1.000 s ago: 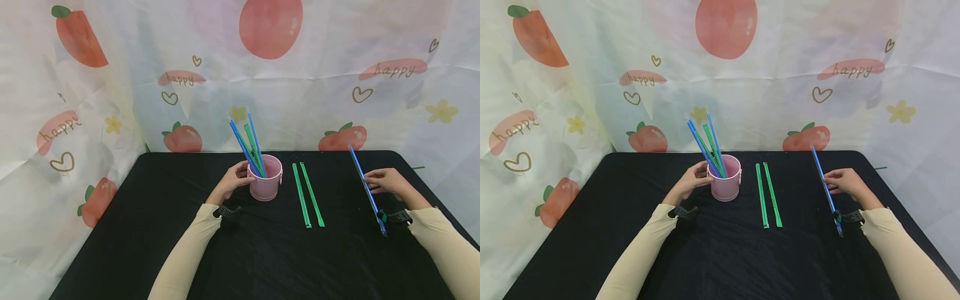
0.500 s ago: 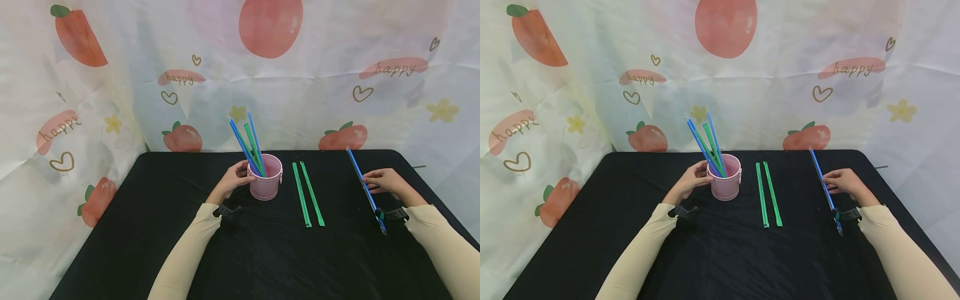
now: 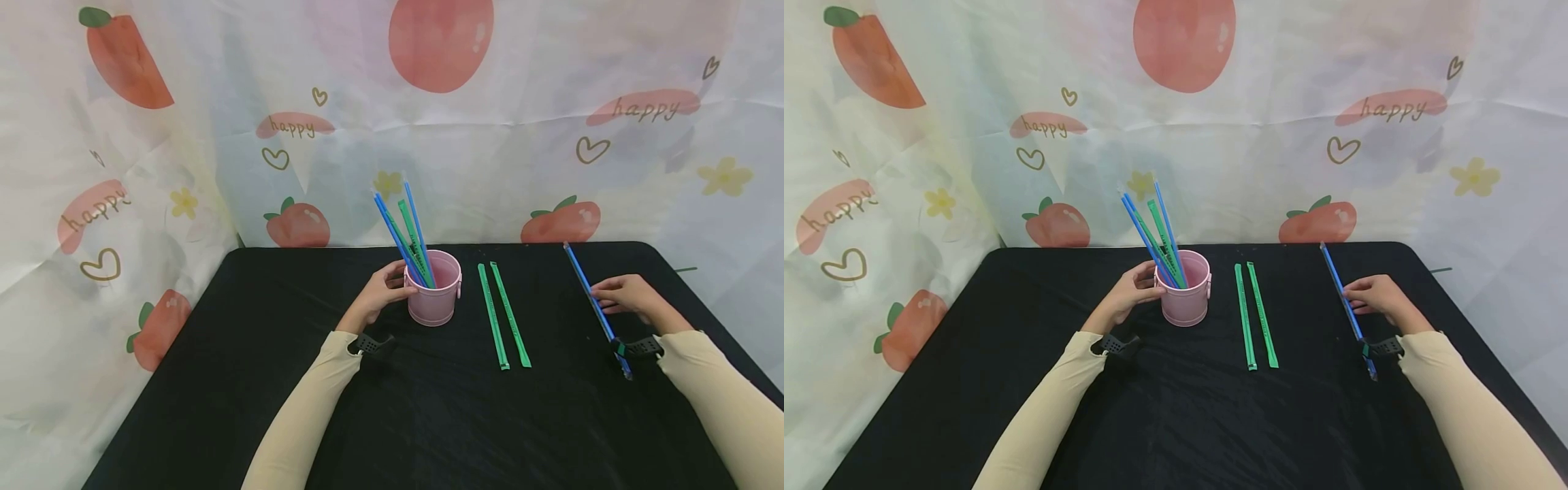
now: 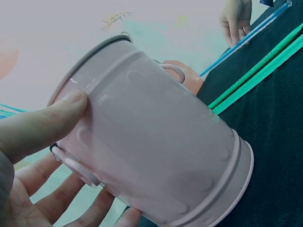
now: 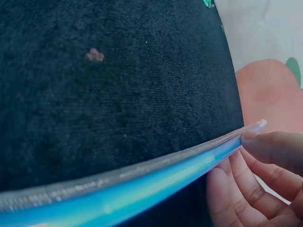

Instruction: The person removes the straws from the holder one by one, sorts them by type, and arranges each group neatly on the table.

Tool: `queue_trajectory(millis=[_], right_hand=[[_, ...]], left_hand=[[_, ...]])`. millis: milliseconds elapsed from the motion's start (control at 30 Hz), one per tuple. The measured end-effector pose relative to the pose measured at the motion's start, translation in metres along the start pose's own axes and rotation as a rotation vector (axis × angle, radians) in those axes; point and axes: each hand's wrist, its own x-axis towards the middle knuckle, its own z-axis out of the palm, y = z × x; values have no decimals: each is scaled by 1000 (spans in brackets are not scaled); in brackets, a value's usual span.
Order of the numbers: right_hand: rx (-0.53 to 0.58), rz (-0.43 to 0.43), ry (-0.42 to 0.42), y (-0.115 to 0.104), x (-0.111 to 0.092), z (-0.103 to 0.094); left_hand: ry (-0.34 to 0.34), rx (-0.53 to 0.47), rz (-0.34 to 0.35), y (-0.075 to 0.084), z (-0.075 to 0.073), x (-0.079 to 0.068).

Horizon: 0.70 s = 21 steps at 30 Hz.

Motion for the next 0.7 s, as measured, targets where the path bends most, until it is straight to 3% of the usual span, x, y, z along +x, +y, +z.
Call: queue_trajectory(millis=[700], right_hand=[[-34, 13, -4, -1, 6, 4]], left_hand=[[3, 4, 4, -1, 0, 1]])
